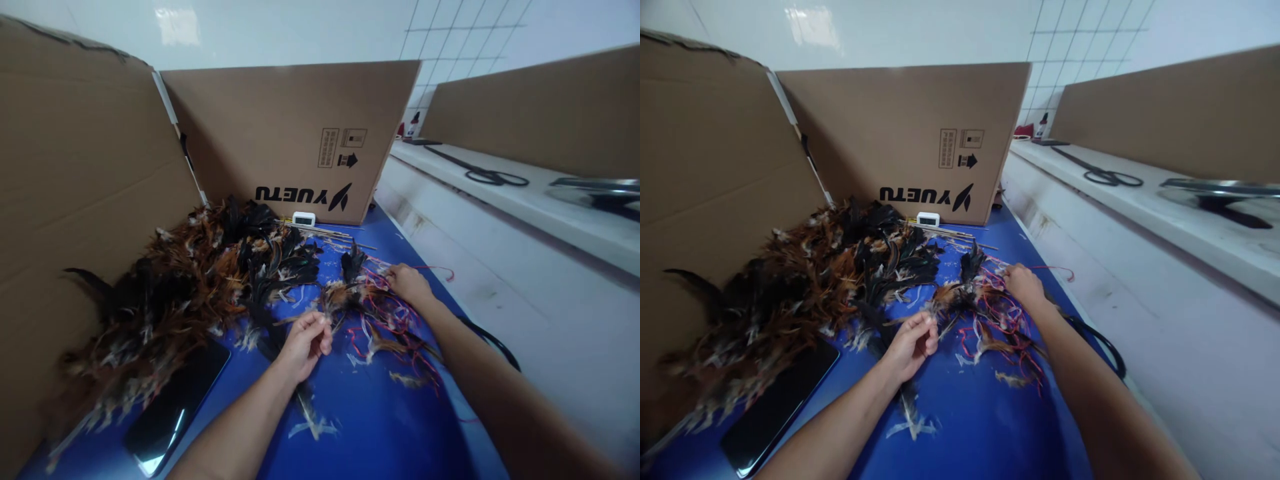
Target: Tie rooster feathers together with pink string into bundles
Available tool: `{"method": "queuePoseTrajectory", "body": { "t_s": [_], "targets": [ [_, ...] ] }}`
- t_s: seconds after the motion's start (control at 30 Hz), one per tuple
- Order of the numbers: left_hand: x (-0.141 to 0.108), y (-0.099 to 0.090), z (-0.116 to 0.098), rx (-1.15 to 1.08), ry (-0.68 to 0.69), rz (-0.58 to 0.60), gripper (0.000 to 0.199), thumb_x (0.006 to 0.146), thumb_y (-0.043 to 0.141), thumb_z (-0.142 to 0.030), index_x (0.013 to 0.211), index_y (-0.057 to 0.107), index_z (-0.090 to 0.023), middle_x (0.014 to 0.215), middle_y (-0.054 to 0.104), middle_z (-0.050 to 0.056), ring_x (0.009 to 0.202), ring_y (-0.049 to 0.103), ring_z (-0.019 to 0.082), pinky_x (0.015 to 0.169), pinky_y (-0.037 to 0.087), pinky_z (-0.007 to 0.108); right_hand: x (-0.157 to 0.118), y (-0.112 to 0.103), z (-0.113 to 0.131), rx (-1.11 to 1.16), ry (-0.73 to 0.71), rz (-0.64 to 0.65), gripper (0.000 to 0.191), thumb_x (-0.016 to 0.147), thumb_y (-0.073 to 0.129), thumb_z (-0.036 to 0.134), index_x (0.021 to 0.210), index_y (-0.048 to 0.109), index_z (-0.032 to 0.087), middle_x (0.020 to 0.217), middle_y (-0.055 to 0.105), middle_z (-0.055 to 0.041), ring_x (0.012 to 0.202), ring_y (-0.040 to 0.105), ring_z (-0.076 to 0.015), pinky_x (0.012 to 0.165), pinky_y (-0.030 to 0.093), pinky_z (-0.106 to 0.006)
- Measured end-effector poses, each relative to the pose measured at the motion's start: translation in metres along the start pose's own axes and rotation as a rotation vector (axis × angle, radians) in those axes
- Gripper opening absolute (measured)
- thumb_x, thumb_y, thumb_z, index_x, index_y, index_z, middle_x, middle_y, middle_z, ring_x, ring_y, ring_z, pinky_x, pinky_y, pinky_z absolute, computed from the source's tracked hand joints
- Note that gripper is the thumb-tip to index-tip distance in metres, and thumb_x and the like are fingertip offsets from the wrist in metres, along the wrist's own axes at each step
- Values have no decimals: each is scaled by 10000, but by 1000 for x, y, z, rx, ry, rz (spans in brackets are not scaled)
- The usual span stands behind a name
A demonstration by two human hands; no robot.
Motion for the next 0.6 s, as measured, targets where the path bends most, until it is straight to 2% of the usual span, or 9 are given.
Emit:
{"method": "queuePoseTrajectory", "body": {
  "t_s": [0.2, 0.3, 0.4, 0.47, 0.6],
  "targets": [
    [-1, 1, -1, 0, 1, 13, 231, 680, 724, -280, 727, 557, -128, 567, 524, -11, 425, 426, 57, 413, 289, 194, 1, 1, 1, -9, 34, -16, 247, 836, 425, 223, 909, 635, 115, 982, 637, -209, 848, 635, -285, 684, 435, -354],
    [-1, 1, -1, 3, 10, 28, 219, 687, 717, -268, 724, 552, -130, 566, 522, -11, 429, 425, 59, 413, 290, 195, -4, -10, 0, 36, 26, -54, 230, 836, 432, 234, 901, 628, 134, 925, 664, -174, 827, 637, -274, 678, 437, -342],
    [-1, 1, 0, 5, 12, 48, 218, 701, 710, -266, 723, 540, -131, 570, 518, -11, 433, 423, 57, 414, 295, 192, -15, -27, -1, 97, 0, -106, 205, 823, 452, 234, 915, 623, 169, 870, 682, -108, 799, 638, -222, 688, 448, -300],
    [0, 1, 1, 6, 9, 54, 223, 708, 706, -267, 720, 528, -133, 576, 519, -11, 435, 425, 57, 416, 300, 190, -26, -39, 1, 243, -19, -141, 193, 793, 482, 227, 912, 626, 178, 807, 681, -67, 737, 633, -184, 670, 459, -272],
    [-1, 1, 1, 8, 6, 72, 260, 696, 721, -281, 712, 501, -143, 581, 513, -17, 441, 426, 59, 418, 307, 188, -59, -59, 9, 783, 30, -169, 258, 686, 623, 317, 890, 644, 161, 688, 646, -32, 532, 568, -143, 516, 444, -262]
  ]
}}
Point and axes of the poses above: each hand's wrist, its own x-axis towards the middle knuckle, its own y-axis out of the palm, z = x × y, the point moved 4 cm from there along x, towards the middle knuckle
